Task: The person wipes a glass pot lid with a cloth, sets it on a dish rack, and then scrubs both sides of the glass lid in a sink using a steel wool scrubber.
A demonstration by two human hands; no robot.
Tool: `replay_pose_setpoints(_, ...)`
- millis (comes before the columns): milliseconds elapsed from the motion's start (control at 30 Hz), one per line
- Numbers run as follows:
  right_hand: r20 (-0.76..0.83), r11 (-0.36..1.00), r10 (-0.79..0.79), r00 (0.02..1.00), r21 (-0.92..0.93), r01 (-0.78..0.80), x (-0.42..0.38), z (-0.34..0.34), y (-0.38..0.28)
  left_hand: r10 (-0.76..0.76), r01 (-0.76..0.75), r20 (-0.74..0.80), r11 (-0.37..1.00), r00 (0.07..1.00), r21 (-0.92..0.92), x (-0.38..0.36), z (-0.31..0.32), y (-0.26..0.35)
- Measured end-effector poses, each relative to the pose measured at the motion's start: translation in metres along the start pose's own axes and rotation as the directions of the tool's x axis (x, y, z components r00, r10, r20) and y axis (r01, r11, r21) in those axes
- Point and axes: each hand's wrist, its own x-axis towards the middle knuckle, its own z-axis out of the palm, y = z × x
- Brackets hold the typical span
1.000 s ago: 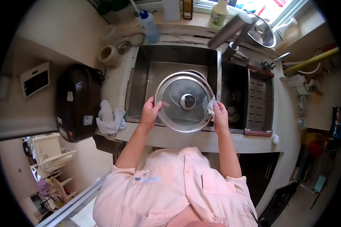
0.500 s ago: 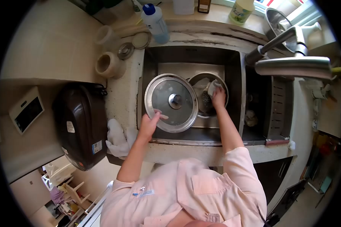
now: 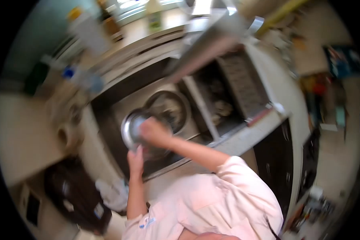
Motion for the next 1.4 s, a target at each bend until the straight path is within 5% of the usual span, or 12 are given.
replay_pose_setpoints(33, 0.194, 0.998, -0.061, 0.979, 0.041, 0.054, 0.001, 0.003, -0.01, 0.107, -0.109, 0.03, 0.988, 0.994, 0.108, 0.002, -0.002, -0.007)
replay_pose_setpoints(67, 0.077, 0.991, -0.12, 0.99, 0.071, 0.115, 0.002, 0.001, -0.021, 0.215, -0.221, 0.049, 0.954, 0.975, 0.205, 0.002, -0.001, -0.014)
replay_pose_setpoints(233, -0.184, 0.912, 0.341, 0.922, -0.171, -0.372, 0.045, 0.006, 0.017, 0.24, -0.247, 0.133, 0.968, 0.962, 0.041, -0.01, 0.013, 0.024)
replay_pose_setpoints(367, -0.077, 0.989, -0.001, 0.997, 0.148, 0.013, 0.02, -0.016, -0.029, 0.569, -0.584, 0.156, 0.736, 0.808, 0.342, 0.004, 0.022, 0.025)
replay_pose_setpoints(533, -0.336, 0.902, 0.432, 0.837, 0.174, -0.395, 0.042, -0.015, 0.03, 0.311, -0.328, 0.141, 0.937, 0.94, 0.12, -0.011, 0.021, 0.035)
replay_pose_setpoints(733, -0.21, 0.982, 0.028, 0.977, 0.187, 0.012, 0.03, -0.011, 0.019, 0.38, -0.397, 0.117, 0.89, 0.918, 0.223, 0.002, 0.017, 0.019)
replay_pose_setpoints(800, -0.357, 0.938, 0.333, 0.873, 0.22, -0.268, 0.039, -0.009, 0.063, 0.372, -0.383, 0.094, 0.909, 0.924, 0.167, -0.011, 0.017, 0.032)
replay_pose_setpoints(1000, -0.46, 0.943, 0.275, 0.844, -0.043, -0.331, 0.009, 0.003, 0.085, 0.3, -0.306, -0.117, 0.951, 0.947, -0.044, -0.007, 0.017, 0.014)
replay_pose_setpoints(1100, -0.244, 0.818, 0.504, 0.828, 0.442, -0.368, 0.008, -0.02, 0.079, 0.197, -0.205, -0.084, 0.974, 0.977, -0.099, -0.02, 0.022, 0.01)
replay_pose_setpoints(1133, -0.238, 0.898, 0.404, 0.883, 0.286, -0.334, 0.01, -0.032, 0.078, 0.201, -0.201, -0.011, 0.978, 0.98, -0.05, -0.023, 0.017, 0.007)
replay_pose_setpoints(1267, 0.065, 0.755, 0.481, 0.874, 0.476, -0.451, 0.03, -0.041, 0.095, -0.048, 0.167, 0.377, 0.943, 0.925, -0.288, -0.019, -0.018, 0.018)
replay_pose_setpoints(1400, 0.436, 0.621, 0.425, 0.793, 0.498, -0.606, 0.057, -0.039, 0.094, -0.172, 0.345, 0.448, 0.875, 0.877, -0.339, 0.009, -0.035, 0.043)
